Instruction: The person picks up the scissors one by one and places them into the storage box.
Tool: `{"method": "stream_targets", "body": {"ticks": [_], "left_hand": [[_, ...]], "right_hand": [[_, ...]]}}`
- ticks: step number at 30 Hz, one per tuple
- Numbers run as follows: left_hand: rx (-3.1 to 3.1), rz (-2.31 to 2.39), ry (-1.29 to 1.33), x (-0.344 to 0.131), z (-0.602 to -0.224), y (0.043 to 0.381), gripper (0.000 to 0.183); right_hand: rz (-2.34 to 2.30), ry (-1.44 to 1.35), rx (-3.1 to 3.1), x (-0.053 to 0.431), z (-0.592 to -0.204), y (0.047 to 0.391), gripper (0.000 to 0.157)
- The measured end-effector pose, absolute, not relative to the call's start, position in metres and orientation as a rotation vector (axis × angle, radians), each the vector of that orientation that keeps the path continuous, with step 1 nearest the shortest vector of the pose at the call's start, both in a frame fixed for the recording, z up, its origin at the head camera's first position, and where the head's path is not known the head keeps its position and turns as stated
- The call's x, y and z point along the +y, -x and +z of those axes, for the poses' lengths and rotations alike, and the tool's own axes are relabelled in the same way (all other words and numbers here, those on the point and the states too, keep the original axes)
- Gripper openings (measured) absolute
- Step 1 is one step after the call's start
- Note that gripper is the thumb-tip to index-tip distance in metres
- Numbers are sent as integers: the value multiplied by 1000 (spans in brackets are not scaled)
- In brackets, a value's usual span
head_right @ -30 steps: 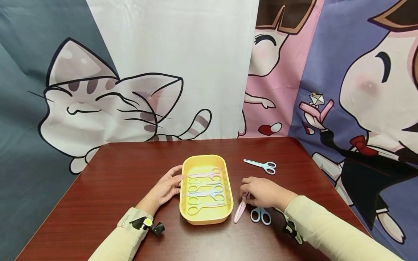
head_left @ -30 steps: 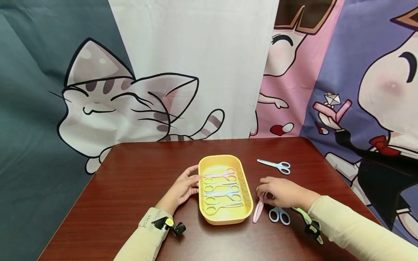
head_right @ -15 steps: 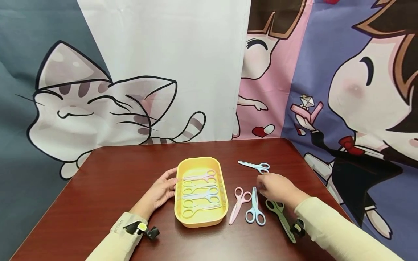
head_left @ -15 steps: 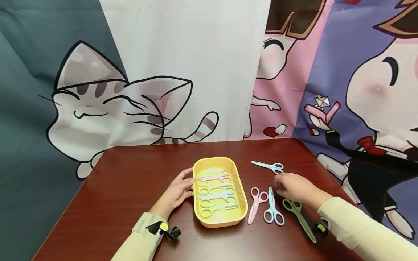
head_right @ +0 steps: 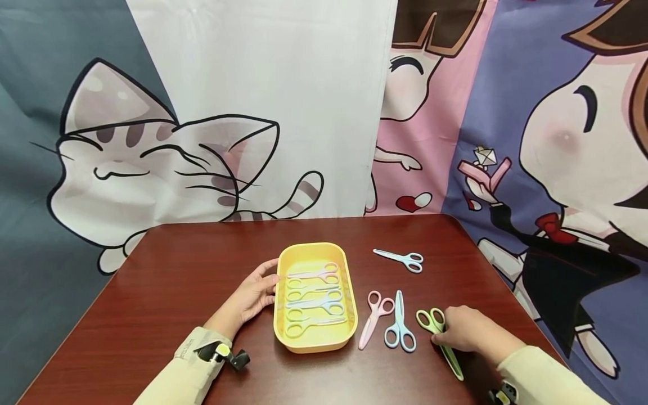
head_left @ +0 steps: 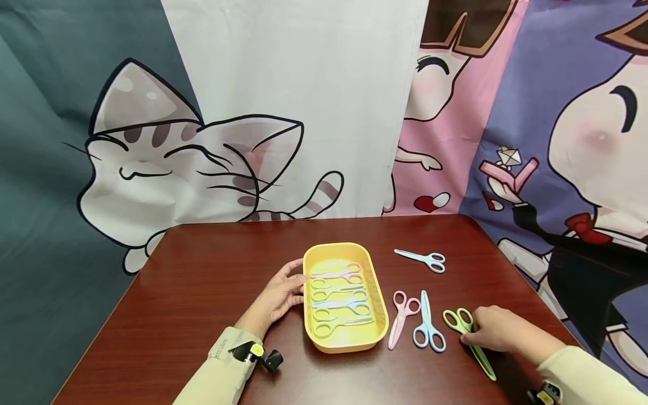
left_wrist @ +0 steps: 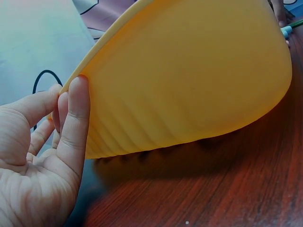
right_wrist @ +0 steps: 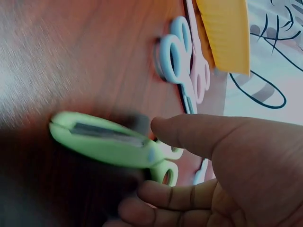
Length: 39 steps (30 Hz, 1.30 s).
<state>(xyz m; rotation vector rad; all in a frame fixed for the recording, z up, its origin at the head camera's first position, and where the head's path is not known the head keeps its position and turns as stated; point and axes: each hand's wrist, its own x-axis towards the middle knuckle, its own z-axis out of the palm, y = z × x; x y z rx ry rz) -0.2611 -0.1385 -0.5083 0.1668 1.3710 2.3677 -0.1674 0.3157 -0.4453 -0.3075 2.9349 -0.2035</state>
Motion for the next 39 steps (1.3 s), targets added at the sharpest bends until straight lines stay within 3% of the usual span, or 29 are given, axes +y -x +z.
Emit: {"method": "stream_targets", "body": {"ticks": [13,26,33,39], "left_hand": [[1355,2374,-186,-143,-510,262,54],[1337,2373,-163,-142,-509,262,55],[1314,2351,-187,-140,-503,261,57],[1299,2350,-191,-140,-503,261,57]], "right_hand": [[-147,229,2948,305,-446,166,40],[-121,240,2995,309,-447,172,28],[-140,288,3044,307,-418,187,22],[-217,414,3064,274,-384,208,17]]}}
